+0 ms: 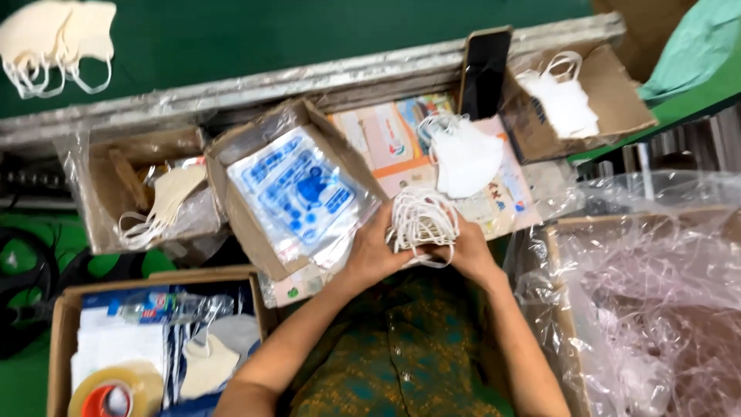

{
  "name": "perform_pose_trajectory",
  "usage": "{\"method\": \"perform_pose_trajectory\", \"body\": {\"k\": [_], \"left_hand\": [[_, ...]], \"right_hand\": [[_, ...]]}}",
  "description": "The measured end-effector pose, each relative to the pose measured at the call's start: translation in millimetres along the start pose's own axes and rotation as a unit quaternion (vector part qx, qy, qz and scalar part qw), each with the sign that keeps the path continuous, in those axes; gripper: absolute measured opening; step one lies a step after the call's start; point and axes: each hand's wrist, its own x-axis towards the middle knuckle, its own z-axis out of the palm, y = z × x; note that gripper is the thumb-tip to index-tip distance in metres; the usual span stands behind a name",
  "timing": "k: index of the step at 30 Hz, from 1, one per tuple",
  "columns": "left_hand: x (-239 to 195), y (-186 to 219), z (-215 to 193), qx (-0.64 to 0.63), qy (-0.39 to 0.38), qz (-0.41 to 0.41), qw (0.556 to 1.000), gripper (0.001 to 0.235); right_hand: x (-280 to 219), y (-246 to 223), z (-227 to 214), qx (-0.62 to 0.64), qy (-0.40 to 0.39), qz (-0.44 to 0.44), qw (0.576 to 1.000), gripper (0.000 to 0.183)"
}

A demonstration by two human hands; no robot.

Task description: The recorder takes groups of face masks from the conveyor belt or workstation and packs them into clear plastic bags.

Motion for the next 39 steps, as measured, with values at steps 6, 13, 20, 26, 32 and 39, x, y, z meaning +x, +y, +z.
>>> {"method": "perform_pose_trajectory", "body": {"k": [6,13,20,26,32,39], "left_hand": [[3.0,6.8,-6.9,-0.02,-0.072,0.037,0.997,0.095],[-10.6,-9.2,-6.3,0.04,-0.262,0.154,0.952,0.015],[8.7,-5.5,-63.1,0.254,0.153,0.047,0.954,0.014],[17.4,-103.1,-58.6,0.427,0.08,0.009,0.9,0.01],[42.8,-3.8,-102.5,0.236,0.233,0.069,0.941,0.005],[35.6,40.1,-93.0,0.188,0.247,0.121,0.943,0.008]], "right_hand": [[5.5,25.3,6.8,-0.147,-0.024,-0.176,0.973,0.081],[-4.0,20.7,7.6,-0.067,-0.098,-0.115,0.986,0.105],[-12.4,2.0,12.2,-0.016,0.014,-0.068,0.997,0.031],[-9.7,-10.5,10.0,0.089,0.097,-0.079,0.988,0.042],[-10.7,-41.3,24.5,0.167,0.067,-0.066,0.981,0.055],[25.0,-52.2,61.9,0.243,0.064,0.059,0.966,0.049]]}}
